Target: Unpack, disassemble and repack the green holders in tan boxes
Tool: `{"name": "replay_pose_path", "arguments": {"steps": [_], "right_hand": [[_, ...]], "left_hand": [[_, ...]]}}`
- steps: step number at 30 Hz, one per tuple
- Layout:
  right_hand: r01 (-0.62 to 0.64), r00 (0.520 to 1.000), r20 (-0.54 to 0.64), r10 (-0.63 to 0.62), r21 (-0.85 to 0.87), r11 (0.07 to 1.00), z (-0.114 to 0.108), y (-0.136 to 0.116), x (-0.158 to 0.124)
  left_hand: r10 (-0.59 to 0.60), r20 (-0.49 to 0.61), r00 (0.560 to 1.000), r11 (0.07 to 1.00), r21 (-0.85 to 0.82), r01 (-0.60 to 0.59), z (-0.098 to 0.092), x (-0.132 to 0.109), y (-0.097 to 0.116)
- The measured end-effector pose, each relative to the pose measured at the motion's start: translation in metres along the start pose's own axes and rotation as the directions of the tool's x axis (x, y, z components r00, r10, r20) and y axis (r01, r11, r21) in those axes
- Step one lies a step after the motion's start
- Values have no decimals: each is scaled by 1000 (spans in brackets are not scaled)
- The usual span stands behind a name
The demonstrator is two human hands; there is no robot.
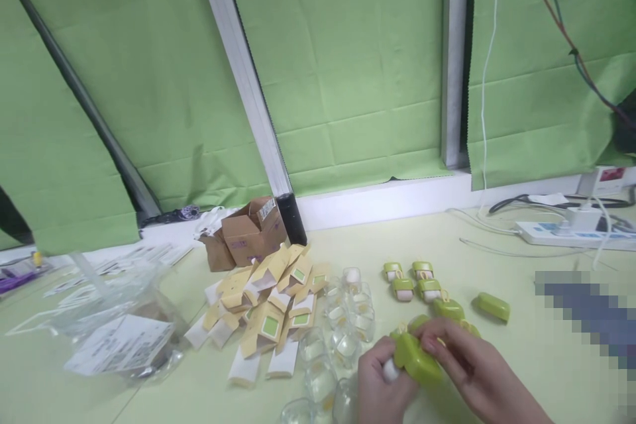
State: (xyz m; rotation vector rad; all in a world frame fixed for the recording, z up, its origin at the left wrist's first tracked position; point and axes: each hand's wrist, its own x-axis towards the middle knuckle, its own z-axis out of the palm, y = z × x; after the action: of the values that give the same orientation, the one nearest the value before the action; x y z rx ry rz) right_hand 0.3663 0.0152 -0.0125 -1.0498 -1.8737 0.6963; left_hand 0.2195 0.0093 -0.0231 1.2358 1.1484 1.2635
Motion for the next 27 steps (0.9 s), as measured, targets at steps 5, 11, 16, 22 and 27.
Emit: {"name": "replay_pose_path", "arguments": {"steps": [5, 11, 16, 22, 27], "right_hand": [[157, 983, 131, -129, -231, 960, -8, 3, 1], [134, 984, 137, -118, -116, 984, -13, 0, 2], [-106, 994, 42, 101, 120, 987, 0, -5, -1], [-251, 910, -234, 341, 344, 905, -17, -2, 11], [-255, 881, -291, 374, 373, 892, -26, -4, 13]], "left_hand": [[0, 70, 998, 1000, 15, -1, -4, -3, 4], [60, 67, 996, 997, 45, -63, -5, -5, 11], [3, 43, 999, 1000, 11, -4, -1, -4, -1], [28, 54, 998, 796, 602, -55, -32, 11, 30], [31, 150, 988, 69, 986, -152, -73, 79, 82]]}}
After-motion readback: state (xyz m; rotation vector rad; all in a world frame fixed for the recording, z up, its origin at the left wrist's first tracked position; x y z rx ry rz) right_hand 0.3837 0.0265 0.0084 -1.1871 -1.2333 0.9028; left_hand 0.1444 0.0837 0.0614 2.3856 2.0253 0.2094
